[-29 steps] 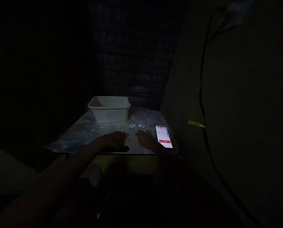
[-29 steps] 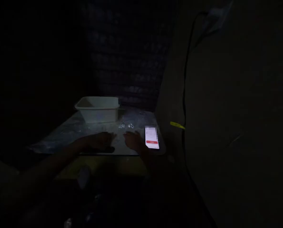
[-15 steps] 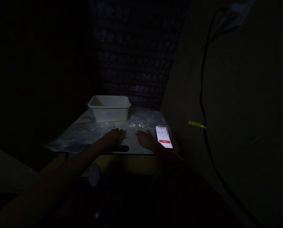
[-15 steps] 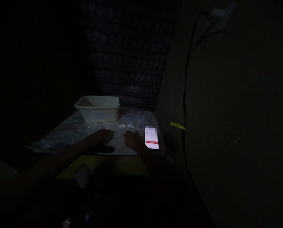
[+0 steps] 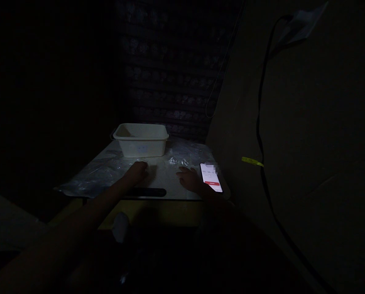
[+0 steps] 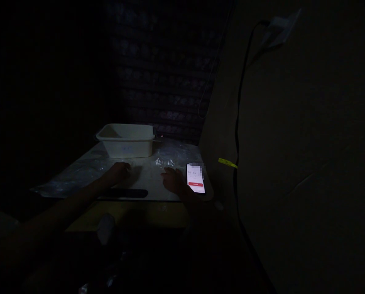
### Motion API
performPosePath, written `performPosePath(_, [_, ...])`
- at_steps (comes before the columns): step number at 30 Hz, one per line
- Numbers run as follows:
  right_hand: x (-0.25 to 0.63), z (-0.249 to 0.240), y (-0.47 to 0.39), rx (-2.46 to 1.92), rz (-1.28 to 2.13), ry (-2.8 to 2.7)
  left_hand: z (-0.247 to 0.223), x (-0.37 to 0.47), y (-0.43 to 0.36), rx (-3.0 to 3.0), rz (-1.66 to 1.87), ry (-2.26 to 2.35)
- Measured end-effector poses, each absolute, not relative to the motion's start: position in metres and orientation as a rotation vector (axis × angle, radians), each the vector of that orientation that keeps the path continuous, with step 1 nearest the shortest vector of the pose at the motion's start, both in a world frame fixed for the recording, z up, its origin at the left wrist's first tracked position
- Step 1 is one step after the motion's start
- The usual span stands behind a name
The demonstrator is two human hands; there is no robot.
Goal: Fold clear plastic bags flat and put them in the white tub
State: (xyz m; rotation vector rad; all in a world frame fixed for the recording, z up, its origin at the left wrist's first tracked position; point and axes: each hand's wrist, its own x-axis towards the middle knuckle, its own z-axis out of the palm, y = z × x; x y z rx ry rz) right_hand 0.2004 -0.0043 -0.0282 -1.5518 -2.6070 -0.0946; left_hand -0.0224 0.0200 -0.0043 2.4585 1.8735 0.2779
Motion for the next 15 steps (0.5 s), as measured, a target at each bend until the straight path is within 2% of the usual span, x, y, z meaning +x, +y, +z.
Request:
performPosePath(5, [0.192,-0.033,-0.005,-1.561,-0.196,-2.538,-0.006,-0.023,0.024,2.313,0.397,1.874])
performPosePath(15, [0.175,-0.035,-0.018,-1.429,-0.148,-2.652,0.003,-0.026,0.013,2.235,0.6,1.847])
